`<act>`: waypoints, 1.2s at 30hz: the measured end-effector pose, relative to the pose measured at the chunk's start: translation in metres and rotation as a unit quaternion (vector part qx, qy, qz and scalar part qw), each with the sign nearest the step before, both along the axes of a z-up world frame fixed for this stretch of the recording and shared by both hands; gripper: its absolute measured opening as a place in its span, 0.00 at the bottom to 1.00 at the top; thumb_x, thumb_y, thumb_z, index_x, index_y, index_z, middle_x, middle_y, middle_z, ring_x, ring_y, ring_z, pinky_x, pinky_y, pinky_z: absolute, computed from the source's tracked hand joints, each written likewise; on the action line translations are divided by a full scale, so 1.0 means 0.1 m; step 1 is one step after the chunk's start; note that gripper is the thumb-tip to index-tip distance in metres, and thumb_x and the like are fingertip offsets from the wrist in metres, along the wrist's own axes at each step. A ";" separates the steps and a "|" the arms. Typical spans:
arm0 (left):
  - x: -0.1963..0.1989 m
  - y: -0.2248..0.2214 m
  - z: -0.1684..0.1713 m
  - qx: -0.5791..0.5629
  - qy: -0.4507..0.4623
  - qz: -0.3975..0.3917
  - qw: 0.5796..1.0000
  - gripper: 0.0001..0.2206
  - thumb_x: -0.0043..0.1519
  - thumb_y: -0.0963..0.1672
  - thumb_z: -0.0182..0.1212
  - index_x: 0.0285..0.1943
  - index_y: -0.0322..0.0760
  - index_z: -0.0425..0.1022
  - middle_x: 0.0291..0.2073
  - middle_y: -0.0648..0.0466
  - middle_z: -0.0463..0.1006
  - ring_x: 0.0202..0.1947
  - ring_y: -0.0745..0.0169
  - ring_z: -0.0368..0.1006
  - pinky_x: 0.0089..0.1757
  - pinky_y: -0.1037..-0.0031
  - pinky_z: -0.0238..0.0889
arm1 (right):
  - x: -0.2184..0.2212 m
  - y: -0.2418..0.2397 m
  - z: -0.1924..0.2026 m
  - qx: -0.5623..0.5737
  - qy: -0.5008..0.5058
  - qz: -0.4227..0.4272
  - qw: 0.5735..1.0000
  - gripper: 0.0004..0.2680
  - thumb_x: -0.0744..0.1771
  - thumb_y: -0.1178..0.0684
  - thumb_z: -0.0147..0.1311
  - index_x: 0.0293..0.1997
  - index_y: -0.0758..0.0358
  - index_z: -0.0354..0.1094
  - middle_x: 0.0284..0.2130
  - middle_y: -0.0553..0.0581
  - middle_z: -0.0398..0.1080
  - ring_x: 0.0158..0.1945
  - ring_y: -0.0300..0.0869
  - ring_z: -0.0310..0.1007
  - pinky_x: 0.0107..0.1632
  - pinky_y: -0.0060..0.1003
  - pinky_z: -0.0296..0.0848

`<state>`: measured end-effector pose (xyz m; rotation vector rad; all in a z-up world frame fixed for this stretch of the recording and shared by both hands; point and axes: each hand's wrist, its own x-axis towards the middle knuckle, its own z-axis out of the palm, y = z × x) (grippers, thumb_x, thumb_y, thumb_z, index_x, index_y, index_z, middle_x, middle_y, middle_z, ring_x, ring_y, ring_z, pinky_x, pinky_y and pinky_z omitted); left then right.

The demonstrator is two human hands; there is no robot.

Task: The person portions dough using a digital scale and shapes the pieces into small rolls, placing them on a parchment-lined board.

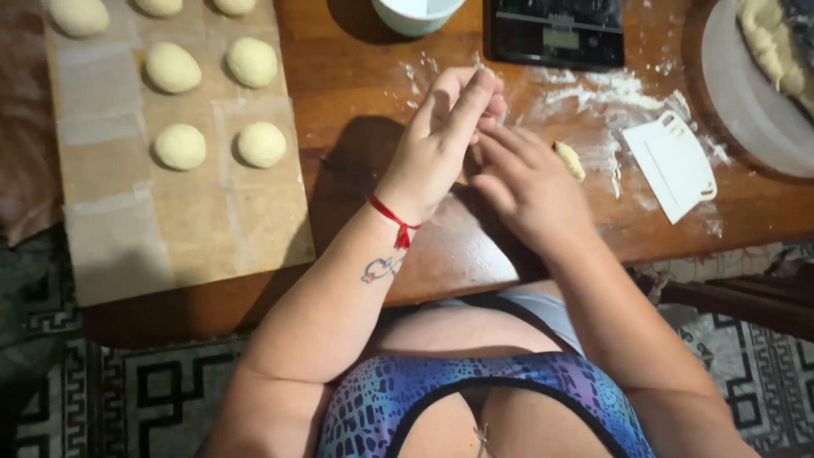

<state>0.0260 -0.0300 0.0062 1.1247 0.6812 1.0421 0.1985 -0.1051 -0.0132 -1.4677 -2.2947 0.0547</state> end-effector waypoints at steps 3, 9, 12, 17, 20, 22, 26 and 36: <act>-0.04 0.02 -0.01 0.067 0.016 -0.017 0.998 0.28 0.69 0.60 0.45 0.58 0.36 0.71 0.45 0.52 0.78 0.48 0.62 0.75 0.49 0.74 0.71 | 0.15 -0.28 0.11 0.007 0.025 -0.040 0.999 0.13 0.75 0.54 0.52 0.65 0.70 0.75 0.62 0.69 0.75 0.64 0.59 0.76 0.63 0.53 0.73; 0.15 -0.01 -0.27 0.060 -0.034 -0.001 0.998 0.21 0.75 0.58 0.55 0.57 0.41 0.76 0.47 0.46 0.83 0.51 0.57 0.77 0.55 0.65 0.70 | -0.13 -0.49 -0.11 -0.005 0.090 0.062 0.994 0.13 0.70 0.51 0.58 0.61 0.58 0.79 0.57 0.65 0.78 0.64 0.66 0.75 0.65 0.60 0.73; 0.14 -0.02 -0.34 0.028 -0.003 -0.023 0.999 0.21 0.75 0.59 0.54 0.59 0.43 0.76 0.49 0.47 0.84 0.54 0.55 0.80 0.56 0.62 0.72 | -0.27 -0.16 -0.17 0.010 0.054 0.099 0.994 0.13 0.70 0.46 0.60 0.58 0.63 0.78 0.55 0.68 0.77 0.64 0.66 0.74 0.66 0.63 0.72; 0.09 0.01 -0.27 0.021 0.003 -0.014 1.000 0.22 0.75 0.59 0.54 0.59 0.41 0.76 0.49 0.46 0.84 0.55 0.54 0.79 0.56 0.61 0.72 | 0.11 0.10 -0.08 0.055 0.018 0.083 0.995 0.17 0.71 0.44 0.60 0.60 0.68 0.75 0.56 0.71 0.76 0.64 0.67 0.75 0.66 0.62 0.73; 0.11 -0.01 -0.24 0.017 -0.011 -0.009 1.000 0.21 0.75 0.58 0.55 0.58 0.42 0.77 0.48 0.47 0.84 0.52 0.55 0.79 0.56 0.62 0.72 | 0.35 -0.13 -0.15 0.046 0.016 0.049 0.998 0.18 0.69 0.45 0.64 0.63 0.66 0.76 0.57 0.67 0.77 0.64 0.63 0.76 0.65 0.59 0.74; 0.13 -0.02 -0.26 0.012 -0.016 -0.005 1.000 0.21 0.74 0.59 0.56 0.56 0.43 0.78 0.47 0.48 0.84 0.51 0.56 0.79 0.56 0.62 0.72 | 0.31 -0.27 -0.20 0.034 0.025 0.039 0.998 0.19 0.68 0.47 0.66 0.63 0.65 0.76 0.56 0.66 0.78 0.62 0.63 0.77 0.65 0.58 0.74; 0.16 -0.04 -0.28 0.006 0.031 -0.001 0.999 0.20 0.73 0.59 0.56 0.56 0.47 0.80 0.46 0.50 0.86 0.49 0.55 0.84 0.55 0.61 0.75 | -0.11 -0.28 -0.15 0.036 0.044 0.095 0.994 0.15 0.69 0.46 0.63 0.58 0.63 0.78 0.56 0.66 0.77 0.62 0.64 0.76 0.67 0.63 0.70; 0.11 -0.11 -0.24 0.039 0.002 0.016 0.999 0.15 0.76 0.55 0.58 0.56 0.47 0.80 0.45 0.50 0.85 0.50 0.58 0.82 0.56 0.60 0.75 | 0.46 -0.15 0.00 0.034 -0.029 0.086 0.995 0.19 0.71 0.44 0.57 0.68 0.61 0.73 0.57 0.65 0.77 0.64 0.60 0.76 0.76 0.70 0.52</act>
